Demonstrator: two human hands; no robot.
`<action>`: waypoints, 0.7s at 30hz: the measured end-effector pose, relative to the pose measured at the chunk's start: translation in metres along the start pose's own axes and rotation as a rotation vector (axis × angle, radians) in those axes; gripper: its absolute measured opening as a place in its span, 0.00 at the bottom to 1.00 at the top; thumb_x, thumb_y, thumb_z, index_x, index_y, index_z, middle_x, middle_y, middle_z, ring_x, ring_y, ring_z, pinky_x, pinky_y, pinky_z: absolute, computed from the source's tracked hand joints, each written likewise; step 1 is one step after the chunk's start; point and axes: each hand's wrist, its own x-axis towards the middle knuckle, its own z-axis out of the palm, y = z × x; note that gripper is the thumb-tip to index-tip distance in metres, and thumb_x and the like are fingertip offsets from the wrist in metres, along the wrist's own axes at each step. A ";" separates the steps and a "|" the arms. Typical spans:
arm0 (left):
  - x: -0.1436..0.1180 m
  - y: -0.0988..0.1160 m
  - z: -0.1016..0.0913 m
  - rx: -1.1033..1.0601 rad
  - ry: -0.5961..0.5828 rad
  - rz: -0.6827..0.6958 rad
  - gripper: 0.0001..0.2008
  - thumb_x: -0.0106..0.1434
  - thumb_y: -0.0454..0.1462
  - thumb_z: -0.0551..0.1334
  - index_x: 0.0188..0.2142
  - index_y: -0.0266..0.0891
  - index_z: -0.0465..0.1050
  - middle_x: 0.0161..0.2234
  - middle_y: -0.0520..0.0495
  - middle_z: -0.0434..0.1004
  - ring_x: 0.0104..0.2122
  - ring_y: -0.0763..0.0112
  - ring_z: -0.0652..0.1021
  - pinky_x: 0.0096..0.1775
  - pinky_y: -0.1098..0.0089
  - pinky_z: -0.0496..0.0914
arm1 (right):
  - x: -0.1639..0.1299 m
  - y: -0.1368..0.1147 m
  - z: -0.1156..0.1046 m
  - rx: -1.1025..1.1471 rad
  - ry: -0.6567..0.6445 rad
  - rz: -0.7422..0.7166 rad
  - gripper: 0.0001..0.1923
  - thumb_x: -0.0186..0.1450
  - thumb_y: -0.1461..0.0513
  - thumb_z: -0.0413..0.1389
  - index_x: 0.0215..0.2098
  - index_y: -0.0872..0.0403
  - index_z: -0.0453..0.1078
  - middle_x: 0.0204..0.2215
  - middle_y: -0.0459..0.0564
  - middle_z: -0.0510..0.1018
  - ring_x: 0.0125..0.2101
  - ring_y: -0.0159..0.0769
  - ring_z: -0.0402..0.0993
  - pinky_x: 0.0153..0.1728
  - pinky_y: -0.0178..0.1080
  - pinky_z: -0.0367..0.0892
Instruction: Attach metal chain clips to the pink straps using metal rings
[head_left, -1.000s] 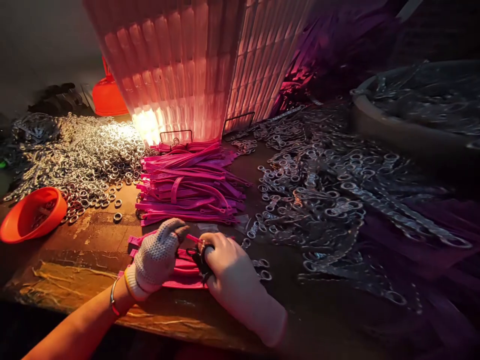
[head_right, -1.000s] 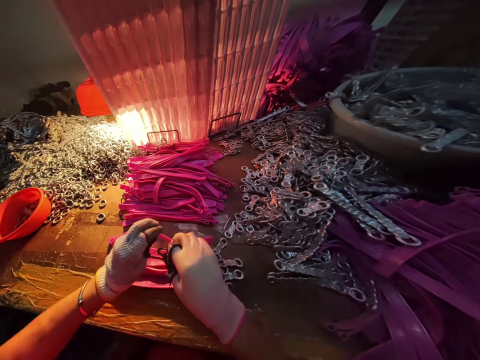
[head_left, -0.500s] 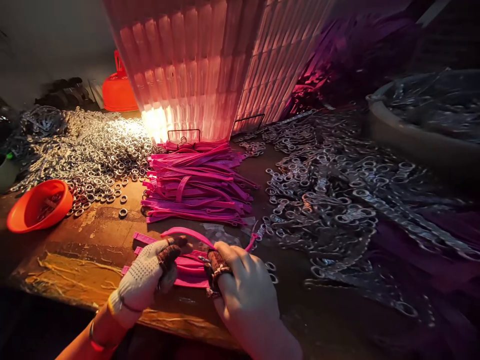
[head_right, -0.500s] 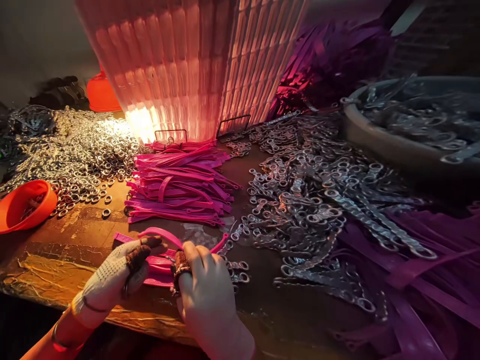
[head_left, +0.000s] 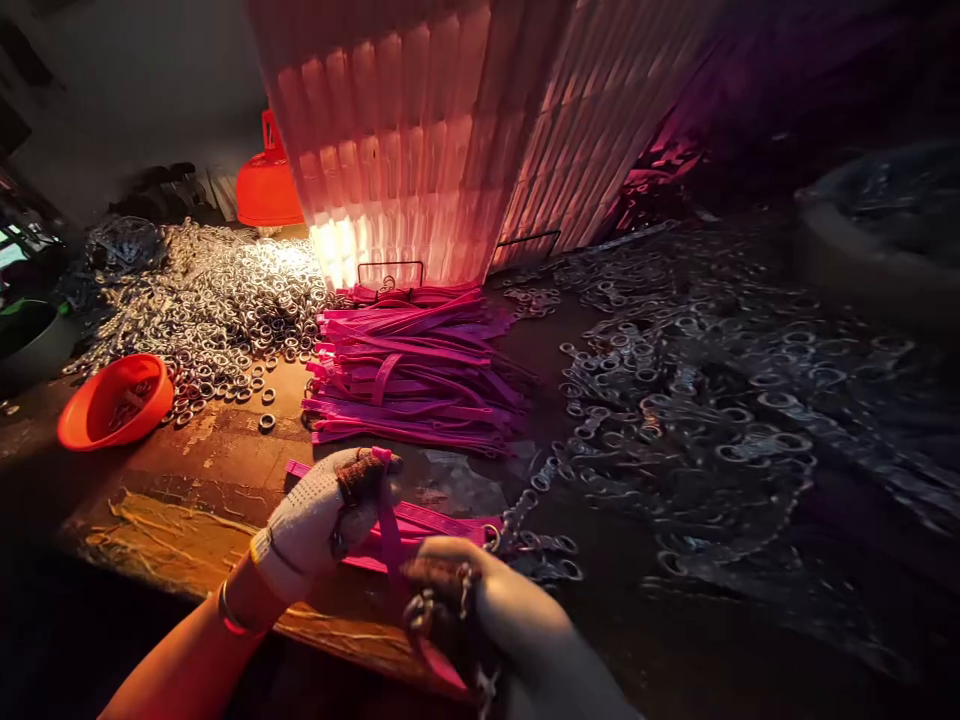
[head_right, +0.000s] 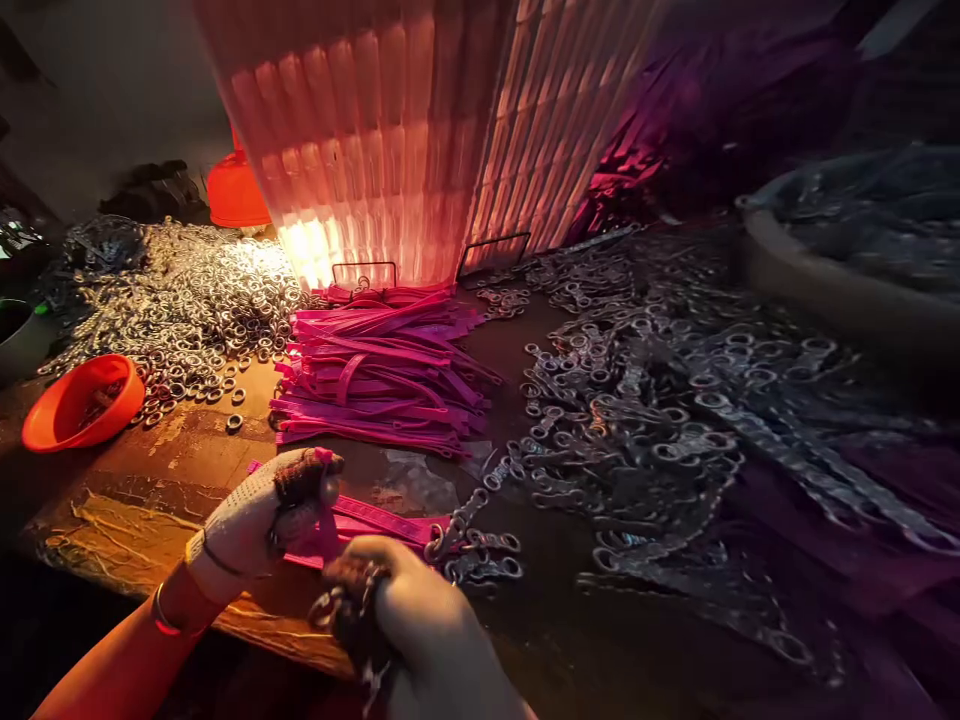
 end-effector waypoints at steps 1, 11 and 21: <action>-0.002 -0.003 0.001 0.073 -0.034 0.013 0.16 0.63 0.47 0.63 0.33 0.35 0.71 0.20 0.55 0.66 0.12 0.86 0.54 0.14 0.79 0.47 | 0.008 -0.002 -0.009 0.003 0.006 0.019 0.19 0.64 0.70 0.51 0.49 0.48 0.73 0.33 0.47 0.81 0.30 0.36 0.77 0.32 0.35 0.71; -0.006 -0.017 0.012 0.456 -0.131 0.015 0.24 0.63 0.56 0.58 0.25 0.38 0.64 0.14 0.58 0.59 0.13 0.81 0.55 0.16 0.76 0.48 | 0.027 -0.008 -0.030 -0.575 -0.095 0.052 0.05 0.53 0.69 0.58 0.26 0.54 0.70 0.26 0.50 0.75 0.26 0.36 0.67 0.28 0.37 0.56; -0.003 -0.030 0.007 1.141 -0.301 0.375 0.09 0.59 0.27 0.55 0.31 0.35 0.73 0.30 0.47 0.77 0.29 0.70 0.71 0.32 0.72 0.60 | 0.010 -0.001 -0.025 -0.750 -0.027 0.041 0.07 0.50 0.70 0.54 0.23 0.52 0.68 0.22 0.50 0.73 0.23 0.37 0.65 0.27 0.40 0.52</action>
